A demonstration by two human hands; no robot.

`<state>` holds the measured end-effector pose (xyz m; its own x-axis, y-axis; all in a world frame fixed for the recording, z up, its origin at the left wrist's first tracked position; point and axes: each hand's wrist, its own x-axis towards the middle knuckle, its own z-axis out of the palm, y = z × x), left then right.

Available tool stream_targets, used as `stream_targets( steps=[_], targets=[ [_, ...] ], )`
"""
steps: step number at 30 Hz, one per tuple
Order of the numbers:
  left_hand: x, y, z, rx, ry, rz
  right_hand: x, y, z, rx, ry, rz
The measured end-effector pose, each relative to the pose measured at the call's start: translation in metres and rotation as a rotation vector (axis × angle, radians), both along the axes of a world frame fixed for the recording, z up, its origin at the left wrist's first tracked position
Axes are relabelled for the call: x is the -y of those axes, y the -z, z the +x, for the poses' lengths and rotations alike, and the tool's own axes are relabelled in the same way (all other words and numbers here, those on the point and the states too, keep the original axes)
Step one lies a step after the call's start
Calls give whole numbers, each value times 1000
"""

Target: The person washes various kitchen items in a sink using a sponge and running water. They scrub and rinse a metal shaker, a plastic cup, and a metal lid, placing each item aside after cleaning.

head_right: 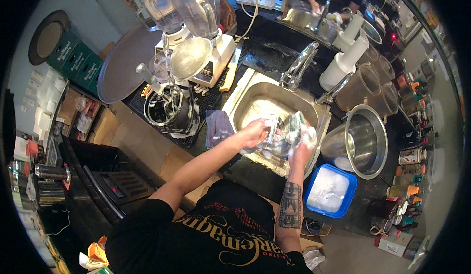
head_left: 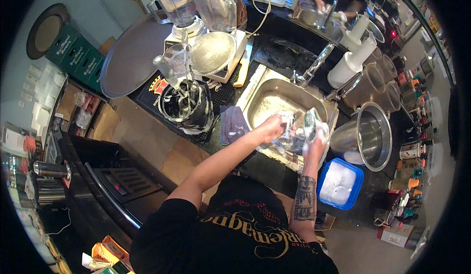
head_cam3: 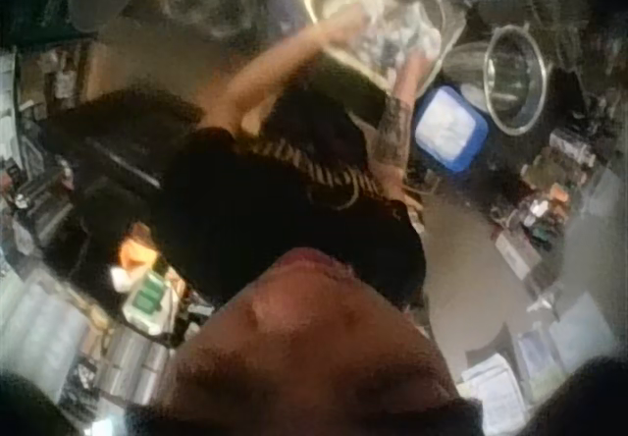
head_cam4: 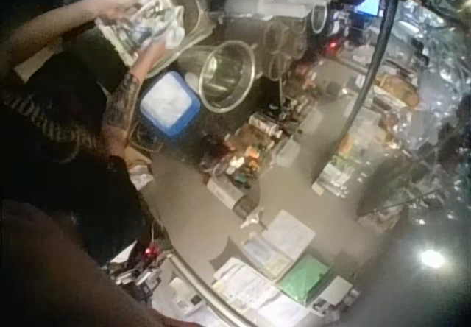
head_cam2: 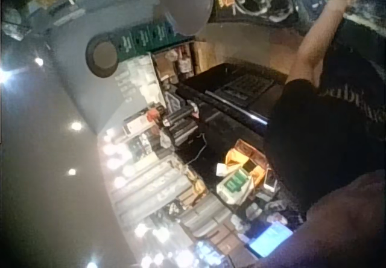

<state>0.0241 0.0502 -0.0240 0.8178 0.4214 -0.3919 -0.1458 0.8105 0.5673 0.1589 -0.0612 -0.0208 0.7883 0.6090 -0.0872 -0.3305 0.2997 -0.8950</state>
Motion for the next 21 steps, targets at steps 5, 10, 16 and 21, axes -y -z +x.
stream_targets(
  steps=[5,10,16,21],
  targets=[
    [24,41,-6,426,184,-621,2,-36,-12,829,-516,-30],
    [47,60,-7,426,-37,-750,-40,-44,-24,1491,-488,-272],
    [36,-5,-12,82,-348,71,-56,-2,7,535,261,-264],
    [11,18,-22,-183,-272,1071,-42,-32,-21,1033,14,-101]
  ],
)
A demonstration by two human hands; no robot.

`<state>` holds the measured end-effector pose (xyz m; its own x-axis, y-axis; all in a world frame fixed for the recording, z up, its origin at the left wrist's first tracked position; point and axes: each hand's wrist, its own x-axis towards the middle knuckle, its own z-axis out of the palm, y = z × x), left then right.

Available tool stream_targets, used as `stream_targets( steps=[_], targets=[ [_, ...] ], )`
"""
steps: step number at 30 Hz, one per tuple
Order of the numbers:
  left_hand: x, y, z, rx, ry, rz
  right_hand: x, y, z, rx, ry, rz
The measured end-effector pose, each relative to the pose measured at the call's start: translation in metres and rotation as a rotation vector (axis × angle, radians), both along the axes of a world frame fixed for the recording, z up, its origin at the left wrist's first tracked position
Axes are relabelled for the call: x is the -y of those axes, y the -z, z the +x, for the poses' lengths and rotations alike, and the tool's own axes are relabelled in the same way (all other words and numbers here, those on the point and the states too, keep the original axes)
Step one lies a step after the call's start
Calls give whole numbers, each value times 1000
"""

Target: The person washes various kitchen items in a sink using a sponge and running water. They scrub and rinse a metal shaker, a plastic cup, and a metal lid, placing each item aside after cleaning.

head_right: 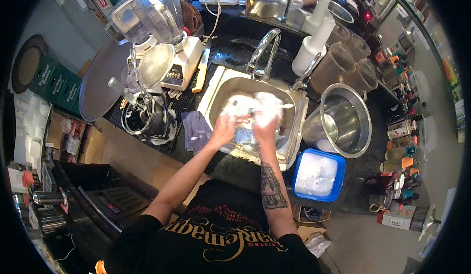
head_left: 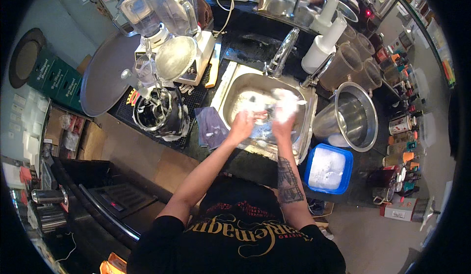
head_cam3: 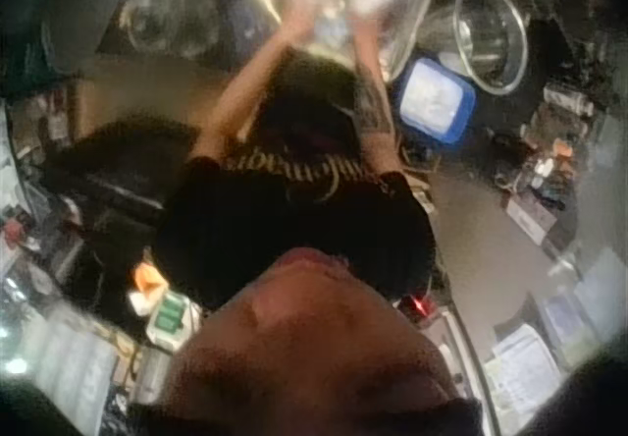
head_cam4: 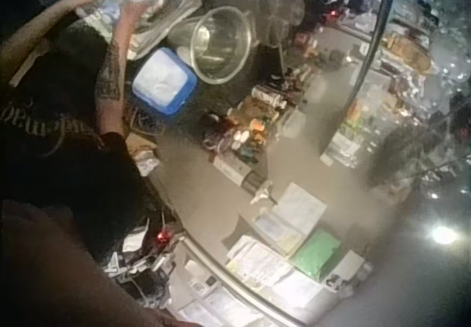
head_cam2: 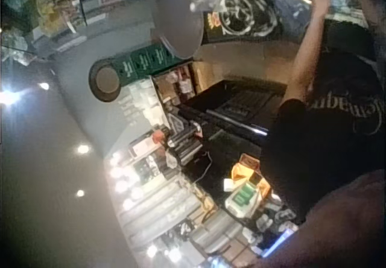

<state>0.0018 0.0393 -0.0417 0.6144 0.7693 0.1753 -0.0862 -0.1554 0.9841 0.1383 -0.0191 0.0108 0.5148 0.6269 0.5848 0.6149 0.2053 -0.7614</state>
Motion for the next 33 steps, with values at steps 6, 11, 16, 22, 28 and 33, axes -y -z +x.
stream_targets(
  steps=[6,11,16,22,28,33],
  targets=[
    [17,-38,-14,-608,61,580,-10,30,-22,-462,-98,-251],
    [7,-63,-45,-640,28,835,-33,46,4,-217,-3,-28],
    [9,-174,-135,-735,-379,927,-9,147,134,472,-222,-1107],
    [2,-236,-250,-860,-727,835,0,128,88,396,-340,-1528],
    [-18,-202,-251,-1033,-681,727,2,146,85,374,-387,-1557],
    [-5,-215,-219,-401,-685,676,5,116,64,359,-263,-1456]
  ],
)
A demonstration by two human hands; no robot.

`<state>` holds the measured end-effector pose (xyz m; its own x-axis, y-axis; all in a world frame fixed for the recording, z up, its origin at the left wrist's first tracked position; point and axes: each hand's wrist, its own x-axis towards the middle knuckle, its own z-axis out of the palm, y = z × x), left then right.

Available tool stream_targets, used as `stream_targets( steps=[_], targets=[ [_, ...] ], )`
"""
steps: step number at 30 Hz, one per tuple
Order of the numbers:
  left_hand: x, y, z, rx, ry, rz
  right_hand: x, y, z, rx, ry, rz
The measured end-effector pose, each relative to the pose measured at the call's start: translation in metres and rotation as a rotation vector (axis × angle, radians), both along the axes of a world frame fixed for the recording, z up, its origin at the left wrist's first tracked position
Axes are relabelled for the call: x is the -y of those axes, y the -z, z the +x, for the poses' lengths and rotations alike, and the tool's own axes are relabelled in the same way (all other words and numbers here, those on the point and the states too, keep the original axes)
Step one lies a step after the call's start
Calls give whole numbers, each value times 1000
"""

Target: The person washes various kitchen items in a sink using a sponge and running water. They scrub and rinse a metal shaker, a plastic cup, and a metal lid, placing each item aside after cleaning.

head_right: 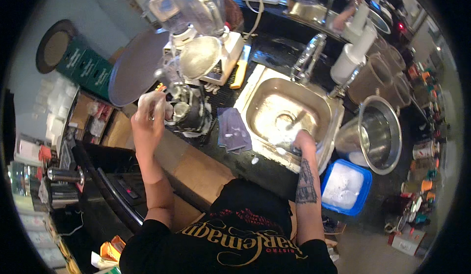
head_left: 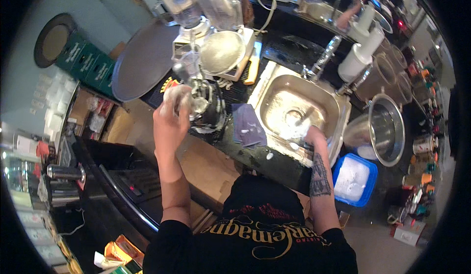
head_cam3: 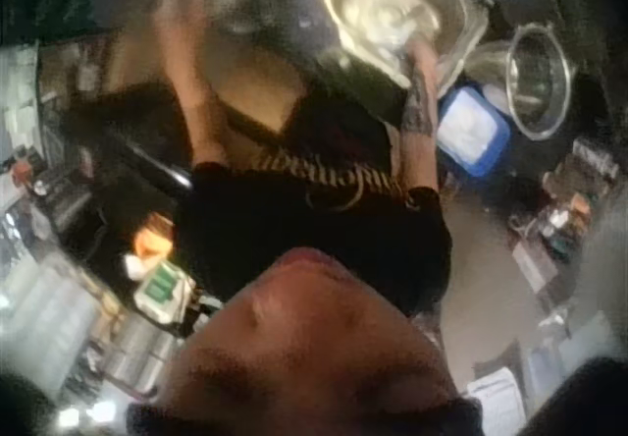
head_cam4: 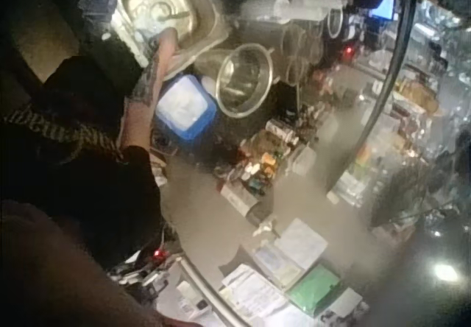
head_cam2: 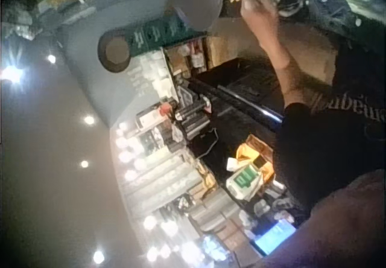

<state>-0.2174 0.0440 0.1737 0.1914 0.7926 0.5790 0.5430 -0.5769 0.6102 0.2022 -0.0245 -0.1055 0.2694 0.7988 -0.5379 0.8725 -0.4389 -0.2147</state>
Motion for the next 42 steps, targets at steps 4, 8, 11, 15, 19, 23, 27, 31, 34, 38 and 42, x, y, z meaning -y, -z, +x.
stream_targets(
  steps=[4,8,11,15,19,23,27,31,34,38,42],
  targets=[
    [28,14,68,-10,450,-389,4,26,16,92,120,145],
    [14,101,132,-279,727,-431,-5,-37,10,-143,-100,372],
    [-3,164,185,-309,748,-396,11,-61,7,-774,78,527],
    [-20,167,219,-281,1034,-734,33,-116,-29,-1111,353,588],
    [-25,187,224,-529,719,-307,46,-85,-32,-1048,845,671],
    [-13,224,254,-347,861,-509,33,-42,-56,-1436,1385,752],
    [22,189,265,-236,579,-518,29,-61,-91,-1659,1325,1066],
    [-15,198,274,407,733,-1582,45,-68,-105,-659,551,1354],
    [-34,209,262,663,897,-1947,52,-57,-90,-130,-17,1235],
    [-41,217,258,688,781,-1908,38,-64,-83,16,-150,1102],
    [-24,229,258,810,720,-1667,31,-80,-89,-571,192,1047]
  ],
)
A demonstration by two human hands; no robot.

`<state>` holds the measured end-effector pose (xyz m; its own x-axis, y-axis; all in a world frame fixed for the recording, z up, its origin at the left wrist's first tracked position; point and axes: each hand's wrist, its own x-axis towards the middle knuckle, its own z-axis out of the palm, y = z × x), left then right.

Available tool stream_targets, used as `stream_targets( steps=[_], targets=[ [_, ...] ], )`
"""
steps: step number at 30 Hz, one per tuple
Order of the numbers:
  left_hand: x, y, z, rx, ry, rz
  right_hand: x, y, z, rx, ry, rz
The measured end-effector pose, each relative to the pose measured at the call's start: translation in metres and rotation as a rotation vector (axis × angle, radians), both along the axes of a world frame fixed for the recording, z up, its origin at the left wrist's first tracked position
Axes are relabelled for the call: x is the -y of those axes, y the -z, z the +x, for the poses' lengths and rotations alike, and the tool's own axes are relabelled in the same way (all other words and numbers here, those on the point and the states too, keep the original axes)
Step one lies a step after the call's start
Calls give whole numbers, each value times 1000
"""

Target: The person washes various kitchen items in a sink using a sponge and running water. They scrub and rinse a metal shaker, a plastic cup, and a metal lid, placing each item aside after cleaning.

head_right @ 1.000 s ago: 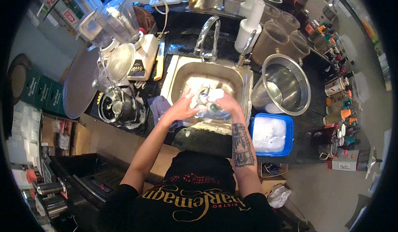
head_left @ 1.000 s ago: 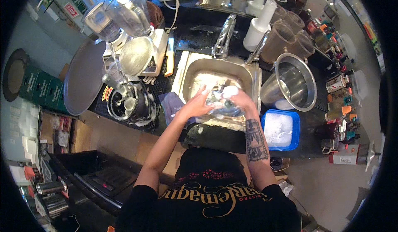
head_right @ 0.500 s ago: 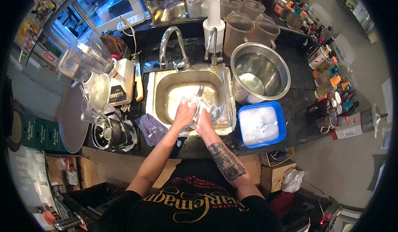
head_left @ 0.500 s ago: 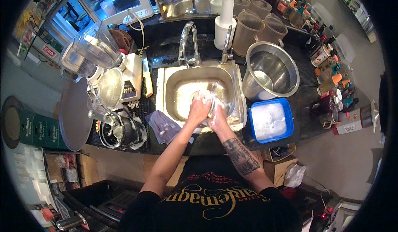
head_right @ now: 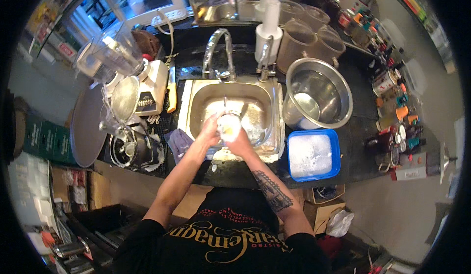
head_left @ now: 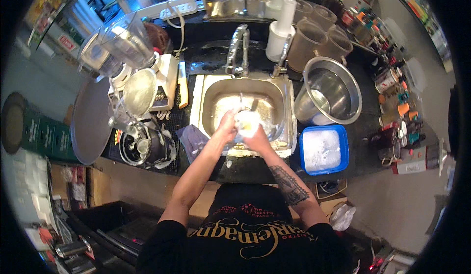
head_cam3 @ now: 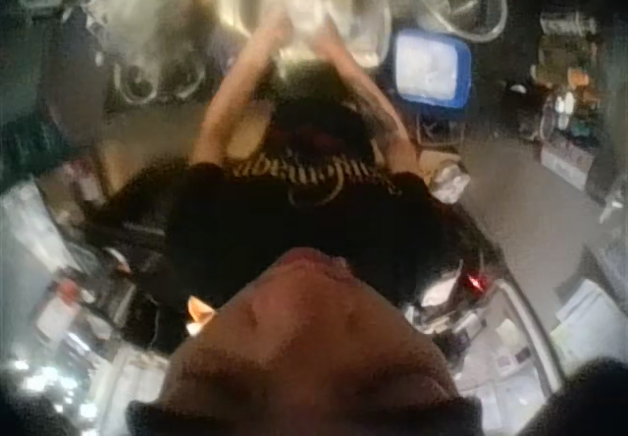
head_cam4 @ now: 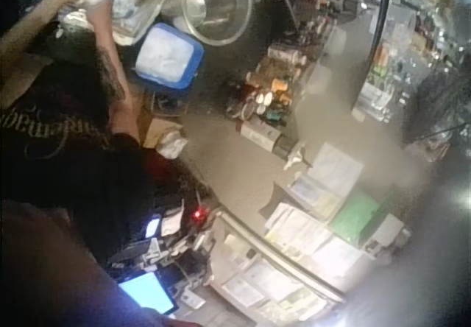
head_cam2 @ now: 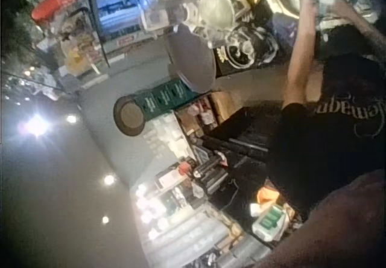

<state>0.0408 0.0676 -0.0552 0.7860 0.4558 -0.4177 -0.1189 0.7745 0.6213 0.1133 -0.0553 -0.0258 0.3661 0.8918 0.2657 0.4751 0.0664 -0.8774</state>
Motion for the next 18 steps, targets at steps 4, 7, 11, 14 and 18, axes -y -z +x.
stream_targets(
  steps=[4,7,11,14,18],
  targets=[
    [14,-10,-10,248,-77,-180,1,-26,3,-645,118,-105],
    [22,-6,-15,372,-102,-324,-5,-10,4,-1284,150,10],
    [25,-18,-14,267,-188,-337,-15,4,-10,-1129,509,198],
    [20,-16,-10,109,-467,-121,-6,9,-3,-555,536,188],
    [18,-17,-17,61,-361,-11,-7,-31,-12,306,15,154]
  ],
)
